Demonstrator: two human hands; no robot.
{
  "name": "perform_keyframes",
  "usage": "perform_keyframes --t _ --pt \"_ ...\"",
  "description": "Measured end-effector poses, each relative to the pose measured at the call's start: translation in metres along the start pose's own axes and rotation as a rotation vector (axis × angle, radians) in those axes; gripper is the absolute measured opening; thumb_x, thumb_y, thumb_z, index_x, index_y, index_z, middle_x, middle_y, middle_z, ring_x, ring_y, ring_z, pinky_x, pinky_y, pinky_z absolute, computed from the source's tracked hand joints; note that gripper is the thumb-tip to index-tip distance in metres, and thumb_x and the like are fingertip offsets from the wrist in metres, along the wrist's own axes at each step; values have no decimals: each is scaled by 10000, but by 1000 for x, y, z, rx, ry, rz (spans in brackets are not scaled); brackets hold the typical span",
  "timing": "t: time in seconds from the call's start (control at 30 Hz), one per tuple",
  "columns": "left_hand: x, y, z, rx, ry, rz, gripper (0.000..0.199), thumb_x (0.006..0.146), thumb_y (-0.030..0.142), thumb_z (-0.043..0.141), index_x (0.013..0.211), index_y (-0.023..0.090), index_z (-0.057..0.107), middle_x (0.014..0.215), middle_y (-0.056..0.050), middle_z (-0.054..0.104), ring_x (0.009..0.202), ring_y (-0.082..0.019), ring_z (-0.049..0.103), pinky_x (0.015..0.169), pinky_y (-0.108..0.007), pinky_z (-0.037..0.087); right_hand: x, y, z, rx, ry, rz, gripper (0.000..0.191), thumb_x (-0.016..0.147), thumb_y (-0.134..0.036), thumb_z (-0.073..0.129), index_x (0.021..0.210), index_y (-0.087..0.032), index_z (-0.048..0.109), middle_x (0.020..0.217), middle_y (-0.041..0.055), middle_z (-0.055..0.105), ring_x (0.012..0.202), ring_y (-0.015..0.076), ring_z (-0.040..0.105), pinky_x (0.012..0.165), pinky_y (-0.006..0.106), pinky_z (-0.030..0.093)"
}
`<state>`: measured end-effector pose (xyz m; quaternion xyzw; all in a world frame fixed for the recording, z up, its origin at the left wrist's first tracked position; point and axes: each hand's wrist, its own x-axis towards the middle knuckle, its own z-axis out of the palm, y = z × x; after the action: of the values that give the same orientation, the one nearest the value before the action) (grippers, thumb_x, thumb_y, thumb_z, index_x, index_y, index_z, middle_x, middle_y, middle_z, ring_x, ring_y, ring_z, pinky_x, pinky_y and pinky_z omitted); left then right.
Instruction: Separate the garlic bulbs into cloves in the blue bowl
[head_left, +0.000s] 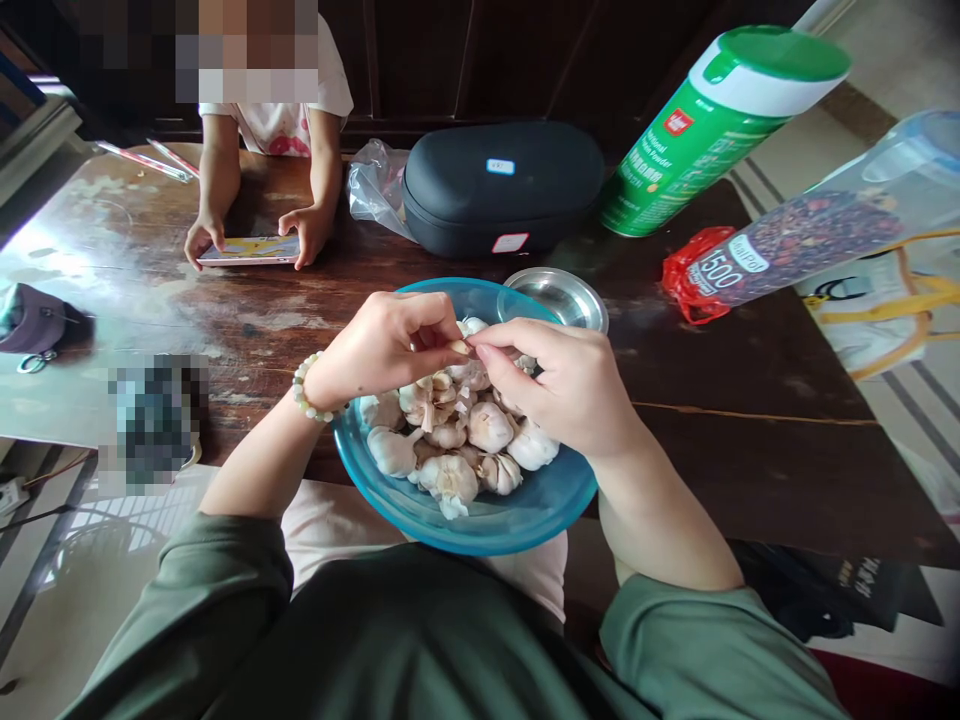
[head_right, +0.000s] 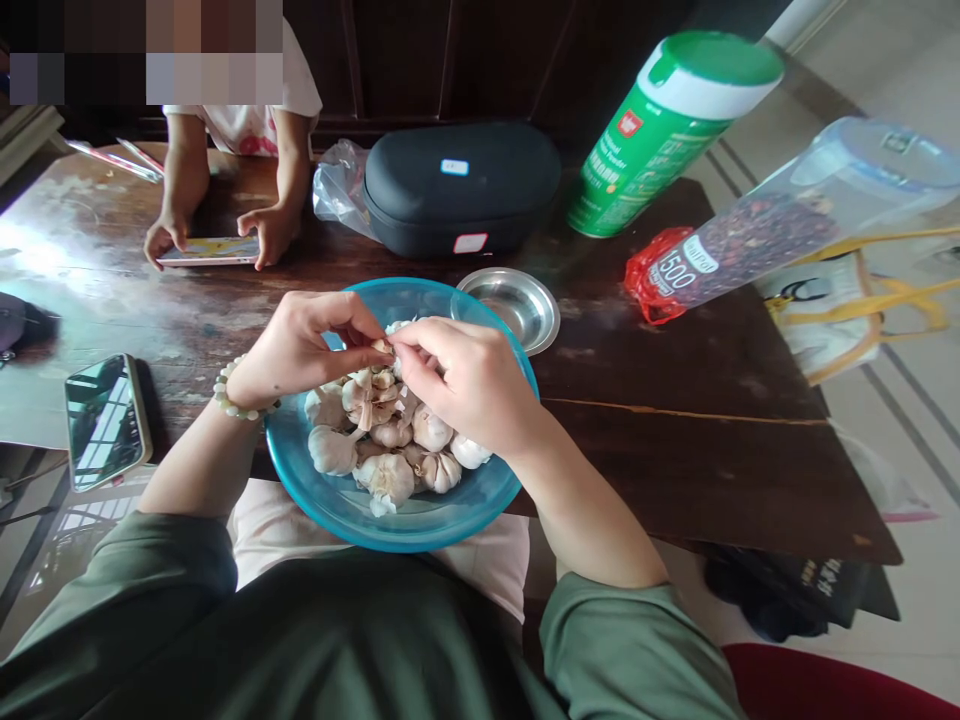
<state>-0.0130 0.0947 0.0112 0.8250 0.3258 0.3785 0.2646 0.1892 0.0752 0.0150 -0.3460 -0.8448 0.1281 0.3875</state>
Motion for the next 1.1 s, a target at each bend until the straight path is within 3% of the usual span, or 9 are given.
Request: perform_keyframes --t 0.3,0.73,1.1 --pt "0 -1 1 92 16 -6 115 786 238 661 779 133 614 672 4 629 576 -85 571 555 -191 434 -1 -1 2 -60 33 0 83 838 -130 582 862 -187 637 798 7 706 645 124 646 620 244 535" --pt "0 -1 1 124 -60 -1 160 807 295 656 813 147 596 695 0 633 615 -95 586 586 -192 439 -1 -1 2 -135 12 -34 116 833 -110 540 793 -207 588 731 0 668 625 138 616 608 259 500" --pt "1 -2 1 89 5 -32 207 809 343 657 820 142 604 694 -5 639 591 -91 588 559 -188 440 0 -1 1 -82 -10 8 104 825 -126 549 805 -209 607 746 0 682 624 138 624 603 258 506"
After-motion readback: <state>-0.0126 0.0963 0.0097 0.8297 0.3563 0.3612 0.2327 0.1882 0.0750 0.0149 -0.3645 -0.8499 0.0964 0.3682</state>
